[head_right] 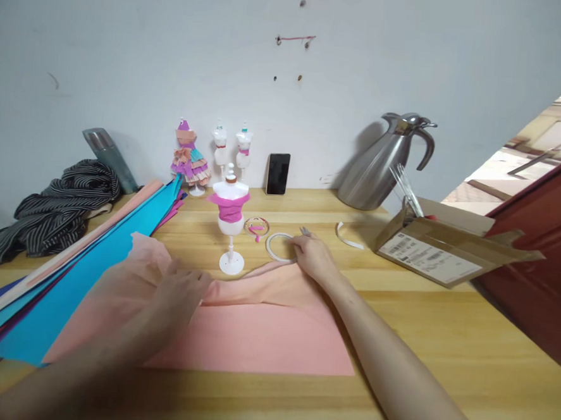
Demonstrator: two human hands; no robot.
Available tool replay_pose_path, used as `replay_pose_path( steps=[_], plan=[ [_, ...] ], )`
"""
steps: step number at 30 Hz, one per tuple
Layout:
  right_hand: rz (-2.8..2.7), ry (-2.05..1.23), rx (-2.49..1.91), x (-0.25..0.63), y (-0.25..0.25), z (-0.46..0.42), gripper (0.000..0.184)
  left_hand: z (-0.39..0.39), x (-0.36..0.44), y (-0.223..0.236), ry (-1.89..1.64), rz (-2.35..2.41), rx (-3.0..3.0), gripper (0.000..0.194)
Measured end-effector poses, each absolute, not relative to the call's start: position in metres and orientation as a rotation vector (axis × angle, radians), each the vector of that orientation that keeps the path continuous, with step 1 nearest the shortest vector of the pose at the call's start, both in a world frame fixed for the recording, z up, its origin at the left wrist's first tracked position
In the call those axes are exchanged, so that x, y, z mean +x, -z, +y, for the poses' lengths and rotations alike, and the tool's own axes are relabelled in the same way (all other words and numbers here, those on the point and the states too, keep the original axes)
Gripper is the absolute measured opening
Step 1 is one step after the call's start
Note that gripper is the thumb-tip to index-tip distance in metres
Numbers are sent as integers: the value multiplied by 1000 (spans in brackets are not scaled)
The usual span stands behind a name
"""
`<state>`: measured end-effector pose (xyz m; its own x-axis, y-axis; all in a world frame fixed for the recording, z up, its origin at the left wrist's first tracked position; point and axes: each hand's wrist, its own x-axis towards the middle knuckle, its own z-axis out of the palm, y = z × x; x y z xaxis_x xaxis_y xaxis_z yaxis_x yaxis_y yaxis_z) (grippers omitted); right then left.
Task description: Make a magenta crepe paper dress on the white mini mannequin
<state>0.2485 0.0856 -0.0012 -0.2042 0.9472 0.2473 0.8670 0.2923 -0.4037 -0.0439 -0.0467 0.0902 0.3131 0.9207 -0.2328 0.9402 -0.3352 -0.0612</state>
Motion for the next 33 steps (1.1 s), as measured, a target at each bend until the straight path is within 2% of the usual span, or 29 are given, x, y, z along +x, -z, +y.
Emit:
replay_pose_path(
  steps=[6,12,17,22,33],
  plan=[
    [-2194,-169,-1553,248,10,92,35,-65,-37,-105,566,1572,2425,34],
    [-2287,-152,-1480,261,16,96,41,-64,-39,-99,480,1554,2483,23],
    [-2335,-86,-1466,260,15,97,34,-62,-29,-102,344,1572,2417,29],
    [-2360,-20,-1508,256,9,95,28,-53,-23,-92,482,1607,2406,38],
    [-2341,120,-1674,248,0,84,23,-53,-25,-66,444,1488,2620,31]
  ],
)
